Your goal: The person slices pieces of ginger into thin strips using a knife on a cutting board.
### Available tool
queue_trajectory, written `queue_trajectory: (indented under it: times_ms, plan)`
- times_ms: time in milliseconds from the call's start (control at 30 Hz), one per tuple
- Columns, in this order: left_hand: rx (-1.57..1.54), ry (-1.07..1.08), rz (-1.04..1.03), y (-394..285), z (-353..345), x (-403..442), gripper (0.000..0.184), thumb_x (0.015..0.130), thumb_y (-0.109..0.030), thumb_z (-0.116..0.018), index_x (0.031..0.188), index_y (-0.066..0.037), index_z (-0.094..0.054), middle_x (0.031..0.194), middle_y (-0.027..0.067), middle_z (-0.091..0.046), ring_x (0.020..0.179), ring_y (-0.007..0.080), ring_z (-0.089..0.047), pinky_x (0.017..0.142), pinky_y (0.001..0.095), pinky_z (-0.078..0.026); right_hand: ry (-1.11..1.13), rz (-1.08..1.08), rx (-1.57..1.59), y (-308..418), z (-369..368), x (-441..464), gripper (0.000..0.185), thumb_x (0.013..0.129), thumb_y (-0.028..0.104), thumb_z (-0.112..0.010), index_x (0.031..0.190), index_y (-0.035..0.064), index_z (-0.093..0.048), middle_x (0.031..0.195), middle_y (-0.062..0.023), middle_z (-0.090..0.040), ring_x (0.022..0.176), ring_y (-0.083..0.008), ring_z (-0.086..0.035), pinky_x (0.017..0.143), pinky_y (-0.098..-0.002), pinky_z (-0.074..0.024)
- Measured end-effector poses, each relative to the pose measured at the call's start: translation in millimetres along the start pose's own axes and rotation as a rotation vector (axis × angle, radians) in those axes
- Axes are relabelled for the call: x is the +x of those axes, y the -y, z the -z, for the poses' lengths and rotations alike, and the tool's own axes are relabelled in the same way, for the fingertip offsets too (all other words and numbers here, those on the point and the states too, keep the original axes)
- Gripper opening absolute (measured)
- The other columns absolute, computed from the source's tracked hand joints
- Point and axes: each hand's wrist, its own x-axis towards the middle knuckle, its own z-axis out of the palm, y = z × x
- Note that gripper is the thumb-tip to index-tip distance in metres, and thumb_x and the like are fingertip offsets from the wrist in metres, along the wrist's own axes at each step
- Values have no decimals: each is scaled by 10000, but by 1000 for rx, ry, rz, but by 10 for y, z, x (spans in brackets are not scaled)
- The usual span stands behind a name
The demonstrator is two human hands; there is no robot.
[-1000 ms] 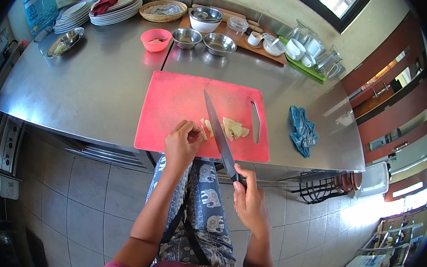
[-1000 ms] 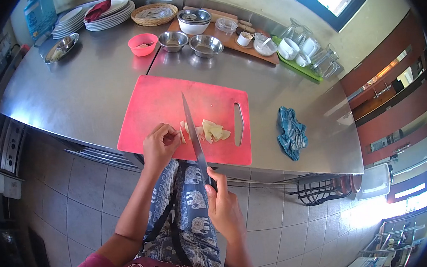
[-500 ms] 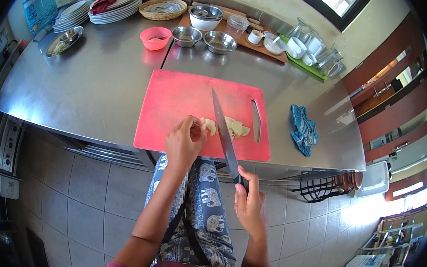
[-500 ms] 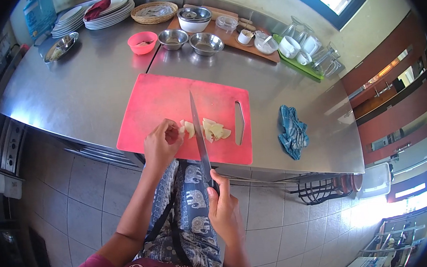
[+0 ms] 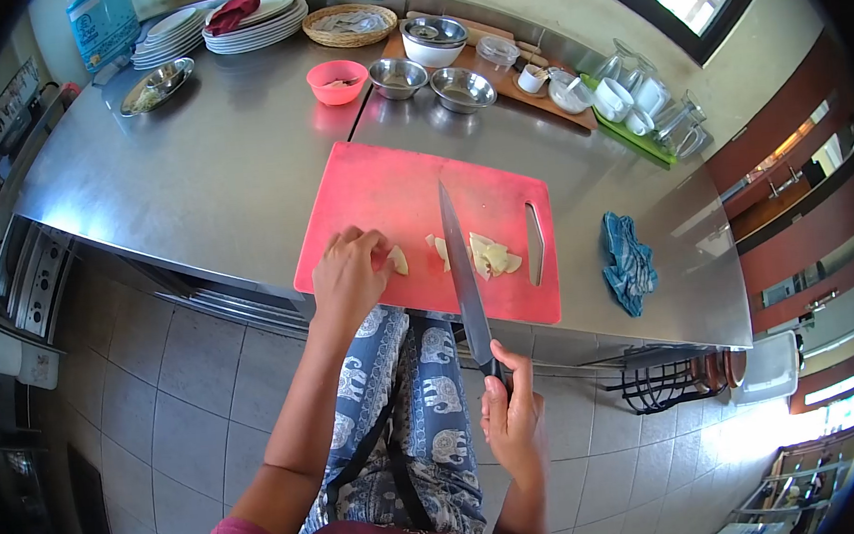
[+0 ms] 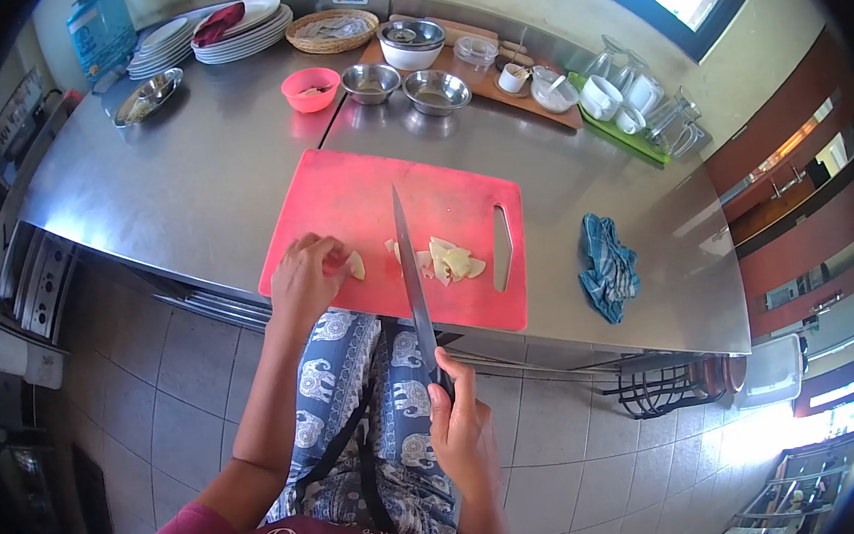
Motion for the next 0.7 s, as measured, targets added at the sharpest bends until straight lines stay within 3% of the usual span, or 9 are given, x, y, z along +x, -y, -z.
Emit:
queue_trajectory:
  times_ms: [100, 200, 300, 333, 433, 600, 700]
  plan:
    - [1, -176, -131, 85, -5, 68, 195, 777, -172, -750, 937, -82, -684, 775, 62, -648, 701, 221, -642, 619, 342, -503, 7, -27, 18, 76, 30, -15, 318, 1018, 192, -443, 1328, 124, -437, 552, -12, -486, 426, -73, -462, 395, -244, -377]
    - [-260, 24, 111, 1, 1, 112, 308, 728, -220, -793, 963, -70, -662, 770, 71, -648, 691, 241, -644, 621, 359, -505, 17, -42, 34, 156, 107, -16, 321, 1020, 198, -436, 1333, 129, -426, 560, -16, -486, 429, -76, -468, 392, -246, -382]
    - [-39, 156, 141, -97, -90, 92, 392, 682, -300, -825, 924, -48, -648, 772, 90, -652, 689, 250, -648, 630, 366, -512, -23, 14, 28, 196, 145, -9, 317, 1020, 201, -435, 1330, 135, -427, 570, -20, -486, 434, -79, -469, 389, -251, -386]
    - [-4, 83, 89, -84, -186, 86, 377, 668, -295, -824, 866, -32, -640, 745, 101, -651, 684, 256, -652, 628, 367, -513, -30, 31, 23, 209, 166, -10, 316, 1020, 200, -435, 1329, 136, -428, 573, -20, -485, 435, -81, -469, 389, -253, -387]
    - [-48, 133, 8, -55, -256, 144, 293, 685, -230, -782, 839, -27, -637, 762, 135, -662, 748, 294, -671, 648, 389, -527, -49, 56, 15, 260, 237, -60, 313, 1019, 198, -437, 1326, 138, -431, 576, -20, -482, 436, -84, -467, 388, -259, -391]
    - [-410, 161, 69, -62, -153, 136, 245, 692, -101, -733, 901, -2, -650, 731, 143, -680, 657, 247, -684, 596, 326, -531, -89, 128, -21, 204, 226, -100, 316, 1015, 196, -447, 1326, 139, -434, 570, -19, -480, 429, -90, -473, 387, -264, -393]
    - [-710, 177, 144, -13, -260, 94, 215, 738, -20, -696, 946, 19, -656, 726, 139, -681, 599, 215, -675, 573, 302, -531, 5, -33, 18, 295, 182, -96, 315, 995, 180, -461, 1300, 113, -421, 995, -245, -644, 892, -470, -610, 699, -530, -451]
